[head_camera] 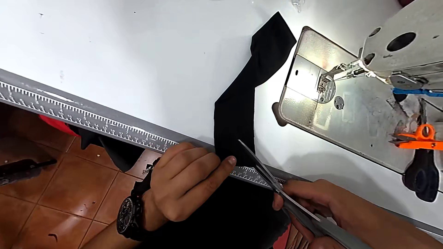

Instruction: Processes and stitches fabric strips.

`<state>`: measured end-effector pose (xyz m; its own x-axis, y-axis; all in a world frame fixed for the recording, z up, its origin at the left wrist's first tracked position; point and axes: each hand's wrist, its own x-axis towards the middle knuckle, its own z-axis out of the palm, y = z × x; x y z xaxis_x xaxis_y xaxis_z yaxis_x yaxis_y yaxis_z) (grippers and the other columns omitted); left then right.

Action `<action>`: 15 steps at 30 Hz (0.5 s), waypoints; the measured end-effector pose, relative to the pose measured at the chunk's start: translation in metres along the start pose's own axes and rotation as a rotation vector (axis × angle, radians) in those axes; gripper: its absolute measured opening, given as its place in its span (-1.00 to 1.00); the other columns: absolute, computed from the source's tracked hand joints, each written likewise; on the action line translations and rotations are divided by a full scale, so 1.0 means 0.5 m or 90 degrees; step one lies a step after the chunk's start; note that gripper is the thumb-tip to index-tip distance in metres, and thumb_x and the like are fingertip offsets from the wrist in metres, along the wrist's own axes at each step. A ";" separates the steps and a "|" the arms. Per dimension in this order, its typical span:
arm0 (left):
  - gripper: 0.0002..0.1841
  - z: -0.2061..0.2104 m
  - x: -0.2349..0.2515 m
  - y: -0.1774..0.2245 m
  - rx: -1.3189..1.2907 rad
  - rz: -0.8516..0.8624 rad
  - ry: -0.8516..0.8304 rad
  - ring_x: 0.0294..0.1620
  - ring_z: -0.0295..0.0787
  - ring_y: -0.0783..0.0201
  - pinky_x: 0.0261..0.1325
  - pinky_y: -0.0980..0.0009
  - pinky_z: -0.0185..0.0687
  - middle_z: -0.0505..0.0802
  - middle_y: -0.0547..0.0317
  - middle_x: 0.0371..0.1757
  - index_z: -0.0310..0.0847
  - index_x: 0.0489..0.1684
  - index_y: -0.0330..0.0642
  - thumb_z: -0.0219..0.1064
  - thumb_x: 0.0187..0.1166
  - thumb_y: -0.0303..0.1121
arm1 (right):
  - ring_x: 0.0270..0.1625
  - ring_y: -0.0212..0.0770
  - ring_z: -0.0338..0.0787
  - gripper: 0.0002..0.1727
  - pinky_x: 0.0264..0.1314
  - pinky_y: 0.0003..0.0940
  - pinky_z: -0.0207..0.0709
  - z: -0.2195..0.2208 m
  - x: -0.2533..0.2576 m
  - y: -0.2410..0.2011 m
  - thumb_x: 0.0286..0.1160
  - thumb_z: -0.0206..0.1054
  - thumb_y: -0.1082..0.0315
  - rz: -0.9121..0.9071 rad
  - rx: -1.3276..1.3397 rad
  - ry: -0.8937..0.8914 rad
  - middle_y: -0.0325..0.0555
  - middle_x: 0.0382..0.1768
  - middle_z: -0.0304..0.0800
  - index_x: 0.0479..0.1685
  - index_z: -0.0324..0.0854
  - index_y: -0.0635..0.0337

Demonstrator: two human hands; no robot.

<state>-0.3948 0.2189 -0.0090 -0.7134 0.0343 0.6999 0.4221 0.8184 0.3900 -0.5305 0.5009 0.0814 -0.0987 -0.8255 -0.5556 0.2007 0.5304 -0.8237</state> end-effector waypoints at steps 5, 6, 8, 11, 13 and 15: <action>-0.82 0.001 0.004 -0.002 -0.003 0.012 0.003 -0.03 0.67 0.19 0.17 0.27 0.53 0.80 0.13 -0.14 0.82 0.03 -0.12 0.40 0.56 -0.44 | -0.47 -0.61 0.61 -0.39 -0.49 -0.70 0.47 -0.002 0.000 -0.010 0.37 0.48 -0.28 0.011 -0.043 0.015 -0.44 -0.45 0.68 0.20 0.65 -0.04; -0.82 0.002 0.004 -0.003 -0.006 0.012 0.003 -0.02 0.67 0.19 0.17 0.27 0.53 0.80 0.13 -0.14 0.82 0.03 -0.12 0.40 0.57 -0.44 | -0.47 -0.61 0.60 -0.39 -0.49 -0.70 0.46 -0.003 -0.002 -0.011 0.37 0.49 -0.28 0.013 -0.051 0.018 -0.44 -0.45 0.67 0.20 0.65 -0.04; -0.83 0.002 0.005 -0.003 -0.014 0.011 0.001 -0.02 0.67 0.19 0.17 0.28 0.52 0.80 0.13 -0.13 0.82 0.02 -0.13 0.40 0.57 -0.44 | -0.47 -0.61 0.61 -0.41 -0.49 -0.70 0.48 -0.003 -0.004 -0.015 0.36 0.50 -0.26 0.015 -0.066 0.027 -0.44 -0.45 0.67 0.19 0.67 -0.04; -0.84 0.002 0.005 -0.005 -0.022 0.009 -0.005 0.00 0.65 0.19 0.18 0.27 0.49 0.79 0.13 -0.10 0.81 0.02 -0.13 0.39 0.58 -0.43 | -0.46 -0.62 0.64 -0.44 -0.47 -0.69 0.52 -0.002 -0.007 -0.021 0.38 0.52 -0.21 0.028 -0.063 0.034 -0.45 -0.43 0.70 0.18 0.68 -0.03; -0.84 0.002 0.005 -0.005 -0.028 0.010 -0.007 0.02 0.64 0.18 0.20 0.26 0.48 0.79 0.13 -0.09 0.81 0.02 -0.13 0.39 0.59 -0.43 | -0.45 -0.61 0.65 -0.46 -0.46 -0.68 0.52 -0.001 -0.007 -0.021 0.39 0.53 -0.18 0.032 -0.052 0.031 -0.44 -0.43 0.71 0.18 0.68 -0.01; -0.84 0.000 0.005 -0.005 -0.029 0.010 -0.010 0.03 0.65 0.18 0.21 0.25 0.48 0.79 0.13 -0.08 0.81 0.03 -0.13 0.39 0.59 -0.43 | -0.46 -0.61 0.64 -0.47 -0.47 -0.68 0.51 -0.001 -0.008 -0.021 0.39 0.53 -0.16 0.034 -0.057 0.033 -0.44 -0.44 0.71 0.17 0.68 -0.01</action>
<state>-0.3978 0.2168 -0.0083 -0.7153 0.0567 0.6965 0.4581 0.7906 0.4062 -0.5328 0.4989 0.0919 -0.1413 -0.7860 -0.6019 0.1190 0.5901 -0.7985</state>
